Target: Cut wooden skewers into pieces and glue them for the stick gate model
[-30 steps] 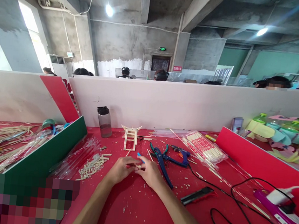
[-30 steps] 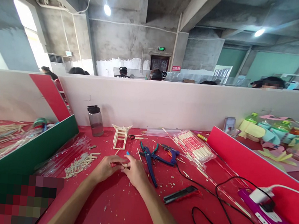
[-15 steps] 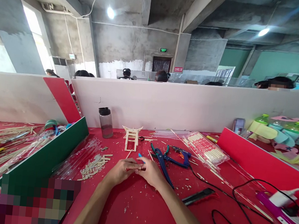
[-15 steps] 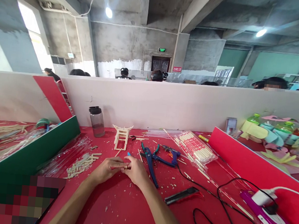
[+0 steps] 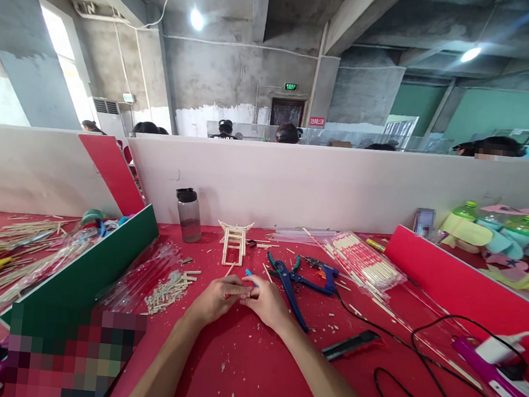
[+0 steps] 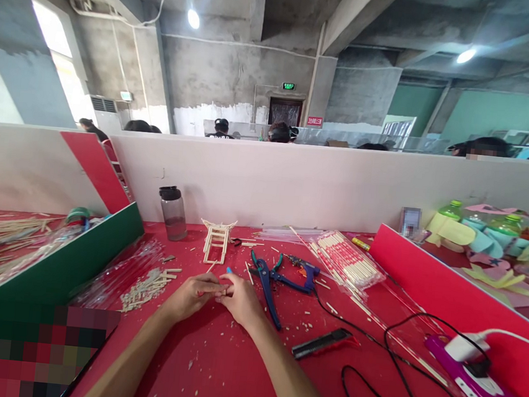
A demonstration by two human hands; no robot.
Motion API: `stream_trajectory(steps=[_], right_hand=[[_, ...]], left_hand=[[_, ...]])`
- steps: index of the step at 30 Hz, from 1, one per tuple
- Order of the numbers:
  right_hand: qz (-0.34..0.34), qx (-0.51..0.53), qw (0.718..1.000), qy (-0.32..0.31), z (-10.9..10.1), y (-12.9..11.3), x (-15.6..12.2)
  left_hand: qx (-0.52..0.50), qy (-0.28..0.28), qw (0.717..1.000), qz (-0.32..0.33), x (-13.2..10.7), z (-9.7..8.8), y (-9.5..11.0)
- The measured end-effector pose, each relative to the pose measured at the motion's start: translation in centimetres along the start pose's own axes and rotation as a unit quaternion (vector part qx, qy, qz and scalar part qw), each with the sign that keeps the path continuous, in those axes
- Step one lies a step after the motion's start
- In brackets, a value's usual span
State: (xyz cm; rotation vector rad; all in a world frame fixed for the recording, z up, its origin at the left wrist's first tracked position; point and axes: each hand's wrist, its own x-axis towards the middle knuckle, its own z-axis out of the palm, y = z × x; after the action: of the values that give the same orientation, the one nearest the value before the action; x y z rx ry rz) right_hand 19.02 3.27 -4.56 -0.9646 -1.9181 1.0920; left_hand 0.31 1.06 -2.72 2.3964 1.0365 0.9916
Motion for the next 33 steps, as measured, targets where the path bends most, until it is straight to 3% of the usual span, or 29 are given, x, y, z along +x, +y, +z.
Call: stream_trajectory(steps=[5, 21, 27, 33], right_hand=[[-0.001, 0.018, 1.000, -0.013, -0.2, -0.1, 0.1], [0.000, 0.032, 0.999, -0.025, 0.0, 0.9, 0.2], [-0.018, 0.083, 0.996, -0.032, 0.0, 1.0, 0.4], [0.005, 0.064, 0.997, -0.033, -0.2, 0.4, 0.1]], left_hand=[[0.018, 0.014, 1.000, -0.016, 0.0, 0.0, 0.3], [0.129, 0.014, 0.989, 0.069, -0.7, 0.2, -0.8], [0.098, 0.015, 0.995, 0.032, -0.8, 0.4, -0.3], [0.085, 0.018, 0.996, -0.029, -1.3, -0.8, 1.7]])
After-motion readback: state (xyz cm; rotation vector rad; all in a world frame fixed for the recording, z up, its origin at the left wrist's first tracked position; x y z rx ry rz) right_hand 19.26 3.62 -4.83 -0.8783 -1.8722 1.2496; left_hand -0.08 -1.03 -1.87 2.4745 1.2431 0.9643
